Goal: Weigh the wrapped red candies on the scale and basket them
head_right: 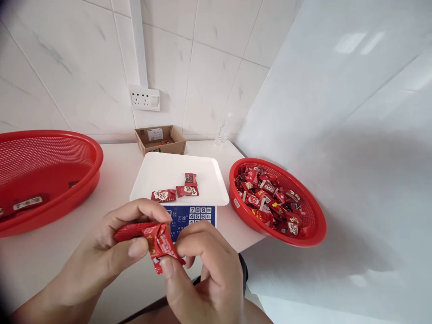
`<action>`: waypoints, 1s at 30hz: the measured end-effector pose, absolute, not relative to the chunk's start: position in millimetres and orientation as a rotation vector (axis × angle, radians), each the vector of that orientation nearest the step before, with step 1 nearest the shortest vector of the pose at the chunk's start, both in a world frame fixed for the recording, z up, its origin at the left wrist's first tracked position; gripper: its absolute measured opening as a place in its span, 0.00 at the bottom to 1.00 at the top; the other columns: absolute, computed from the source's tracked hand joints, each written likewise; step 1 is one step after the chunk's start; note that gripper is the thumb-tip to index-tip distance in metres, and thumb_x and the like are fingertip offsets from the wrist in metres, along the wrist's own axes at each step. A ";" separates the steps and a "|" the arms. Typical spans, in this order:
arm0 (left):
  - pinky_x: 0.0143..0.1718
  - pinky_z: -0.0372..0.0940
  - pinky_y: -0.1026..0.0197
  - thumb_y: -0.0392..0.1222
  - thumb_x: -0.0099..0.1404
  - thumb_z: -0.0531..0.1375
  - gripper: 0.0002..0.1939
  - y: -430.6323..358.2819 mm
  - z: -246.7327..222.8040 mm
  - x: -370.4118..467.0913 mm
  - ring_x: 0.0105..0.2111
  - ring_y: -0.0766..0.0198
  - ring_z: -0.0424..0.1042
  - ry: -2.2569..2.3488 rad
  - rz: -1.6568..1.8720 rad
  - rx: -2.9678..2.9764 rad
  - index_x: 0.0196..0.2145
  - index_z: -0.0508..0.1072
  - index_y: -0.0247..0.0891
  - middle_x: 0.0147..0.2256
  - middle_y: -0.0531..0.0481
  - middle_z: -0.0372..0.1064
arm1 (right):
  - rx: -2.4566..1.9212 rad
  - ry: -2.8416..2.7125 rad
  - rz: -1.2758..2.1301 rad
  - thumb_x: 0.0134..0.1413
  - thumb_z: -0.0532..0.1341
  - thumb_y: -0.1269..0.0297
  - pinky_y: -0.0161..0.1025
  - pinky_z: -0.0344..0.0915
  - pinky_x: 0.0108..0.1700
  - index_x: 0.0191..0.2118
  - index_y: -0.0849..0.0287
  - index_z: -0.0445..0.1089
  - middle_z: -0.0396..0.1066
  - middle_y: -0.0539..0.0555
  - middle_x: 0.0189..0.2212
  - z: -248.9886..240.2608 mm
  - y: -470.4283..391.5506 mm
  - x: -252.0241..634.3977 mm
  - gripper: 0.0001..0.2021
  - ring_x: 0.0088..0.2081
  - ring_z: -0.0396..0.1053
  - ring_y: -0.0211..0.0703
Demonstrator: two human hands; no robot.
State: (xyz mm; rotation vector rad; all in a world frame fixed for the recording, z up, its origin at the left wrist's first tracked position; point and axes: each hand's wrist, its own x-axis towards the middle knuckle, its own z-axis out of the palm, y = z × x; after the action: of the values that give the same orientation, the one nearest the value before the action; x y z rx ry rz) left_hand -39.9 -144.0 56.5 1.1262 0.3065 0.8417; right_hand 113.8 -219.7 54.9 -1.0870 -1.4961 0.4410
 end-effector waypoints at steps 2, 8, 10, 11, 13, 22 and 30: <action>0.32 0.67 0.66 0.47 0.61 0.69 0.11 -143.5 58.5 -39.4 0.28 0.66 0.70 0.307 0.841 1.130 0.38 0.79 0.39 0.29 0.50 0.73 | -1.086 -1.503 0.419 0.57 0.63 0.73 0.36 0.64 0.29 0.32 0.54 0.70 0.68 0.48 0.26 55.2 -218.9 112.6 0.06 0.27 0.66 0.38; 0.32 0.70 0.67 0.40 0.60 0.70 0.04 -146.3 62.4 -39.9 0.30 0.66 0.73 0.342 0.932 1.175 0.35 0.82 0.41 0.30 0.50 0.77 | -1.083 -1.447 0.346 0.59 0.61 0.70 0.36 0.61 0.26 0.31 0.54 0.69 0.67 0.49 0.24 50.0 -214.6 107.4 0.06 0.25 0.64 0.38; 0.34 0.70 0.68 0.37 0.60 0.70 0.05 -147.4 62.9 -39.8 0.31 0.66 0.73 0.353 0.953 1.214 0.36 0.83 0.44 0.31 0.50 0.77 | -1.081 -1.415 0.321 0.60 0.61 0.69 0.35 0.59 0.26 0.30 0.55 0.68 0.65 0.48 0.24 47.0 -213.8 105.2 0.07 0.25 0.62 0.37; 0.34 0.70 0.68 0.36 0.60 0.70 0.06 -148.0 62.6 -39.5 0.31 0.67 0.74 0.357 0.958 1.219 0.36 0.83 0.44 0.31 0.51 0.77 | -1.085 -1.412 0.320 0.60 0.61 0.68 0.35 0.59 0.26 0.30 0.55 0.67 0.65 0.48 0.24 45.7 -213.6 104.2 0.07 0.25 0.62 0.37; 0.33 0.70 0.69 0.35 0.59 0.70 0.07 -149.2 61.1 -38.7 0.30 0.68 0.73 0.352 0.970 1.192 0.36 0.83 0.45 0.31 0.52 0.77 | -1.094 -1.407 0.334 0.61 0.61 0.67 0.35 0.59 0.26 0.29 0.54 0.67 0.64 0.47 0.24 43.6 -213.7 102.9 0.08 0.25 0.61 0.36; 0.29 0.68 0.72 0.33 0.57 0.71 0.07 -151.1 64.7 -37.1 0.27 0.71 0.70 0.392 1.089 1.265 0.32 0.80 0.42 0.28 0.55 0.75 | -1.079 -1.546 0.488 0.60 0.60 0.72 0.36 0.64 0.30 0.32 0.54 0.66 0.66 0.49 0.27 45.7 -217.0 113.4 0.06 0.28 0.64 0.38; 0.34 0.70 0.73 0.29 0.60 0.68 0.11 -153.7 64.3 -38.6 0.31 0.72 0.73 0.364 1.173 1.388 0.36 0.77 0.46 0.31 0.58 0.74 | -1.062 -1.457 0.473 0.62 0.59 0.69 0.36 0.62 0.29 0.31 0.54 0.66 0.65 0.48 0.27 38.9 -215.5 107.7 0.06 0.27 0.61 0.38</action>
State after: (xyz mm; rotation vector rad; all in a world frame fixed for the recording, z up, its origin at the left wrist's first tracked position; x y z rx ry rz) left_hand -38.6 -153.7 64.3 1.3876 0.3642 1.1734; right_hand 107.7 -215.5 38.9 -1.0620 -1.4566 0.4729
